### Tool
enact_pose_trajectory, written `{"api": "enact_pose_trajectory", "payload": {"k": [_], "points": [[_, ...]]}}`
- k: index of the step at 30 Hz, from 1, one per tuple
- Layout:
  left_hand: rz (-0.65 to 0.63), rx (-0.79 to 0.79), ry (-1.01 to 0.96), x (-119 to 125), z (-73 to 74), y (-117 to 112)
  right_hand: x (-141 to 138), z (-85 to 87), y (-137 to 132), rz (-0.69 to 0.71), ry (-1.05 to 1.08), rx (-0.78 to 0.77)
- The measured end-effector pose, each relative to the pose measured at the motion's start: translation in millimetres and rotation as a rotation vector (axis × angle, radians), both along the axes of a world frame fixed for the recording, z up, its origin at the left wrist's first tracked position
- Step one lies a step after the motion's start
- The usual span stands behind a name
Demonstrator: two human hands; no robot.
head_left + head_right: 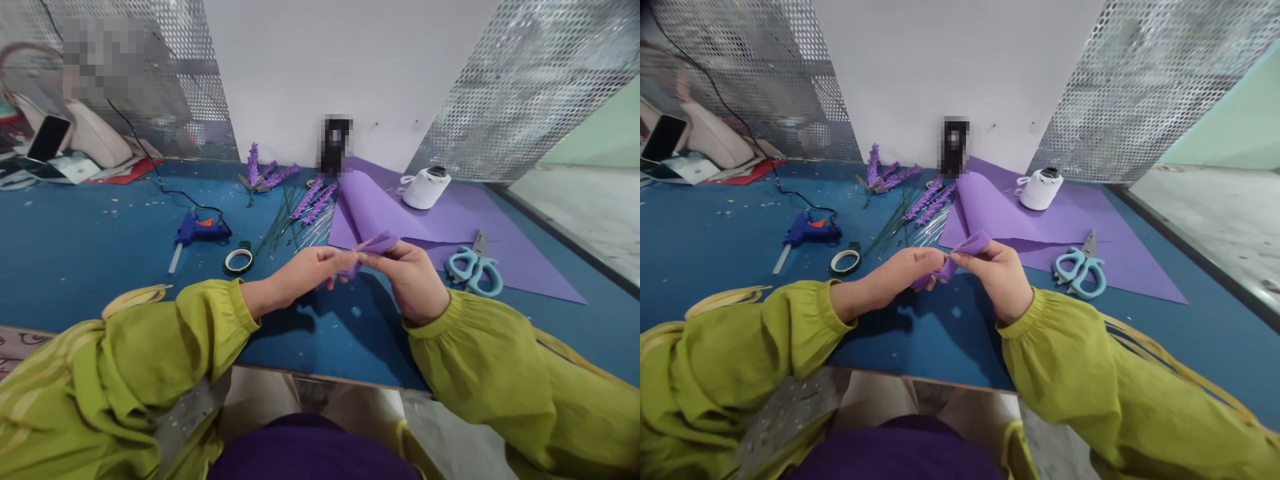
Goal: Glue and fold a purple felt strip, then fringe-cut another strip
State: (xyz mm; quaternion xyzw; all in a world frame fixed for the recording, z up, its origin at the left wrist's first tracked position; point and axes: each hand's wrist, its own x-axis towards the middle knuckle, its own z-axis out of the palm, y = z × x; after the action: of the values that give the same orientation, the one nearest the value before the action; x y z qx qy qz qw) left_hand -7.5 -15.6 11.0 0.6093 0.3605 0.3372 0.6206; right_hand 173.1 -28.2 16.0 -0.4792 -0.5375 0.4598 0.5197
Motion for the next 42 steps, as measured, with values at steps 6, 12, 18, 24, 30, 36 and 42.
{"api": "enact_pose_trajectory", "payload": {"k": [6,12,18,24,30,36,42], "points": [[0.035,0.196,0.127,-2,0.1,-1,9,2.4,6,-0.025,0.085,-0.045],[0.032,0.253,0.228,-5,0.3,-1,4,1.4,-1,0.155,0.094,-0.137],[-0.015,0.283,0.283,-5,4.5,-2,-3,0.1,-4,0.141,0.126,-0.098],[0.011,0.317,0.307,-7,5.0,-2,4,-3.9,4,0.010,0.237,-0.102],[0.015,0.248,0.304,-6,1.9,0,10,-3.3,11,-0.093,0.329,-0.094],[0.070,0.294,0.344,-6,1.7,1,15,0.6,15,-0.140,0.341,-0.099],[0.139,0.346,0.426,-7,0.3,2,16,2.9,15,-0.161,0.261,-0.085]]}}
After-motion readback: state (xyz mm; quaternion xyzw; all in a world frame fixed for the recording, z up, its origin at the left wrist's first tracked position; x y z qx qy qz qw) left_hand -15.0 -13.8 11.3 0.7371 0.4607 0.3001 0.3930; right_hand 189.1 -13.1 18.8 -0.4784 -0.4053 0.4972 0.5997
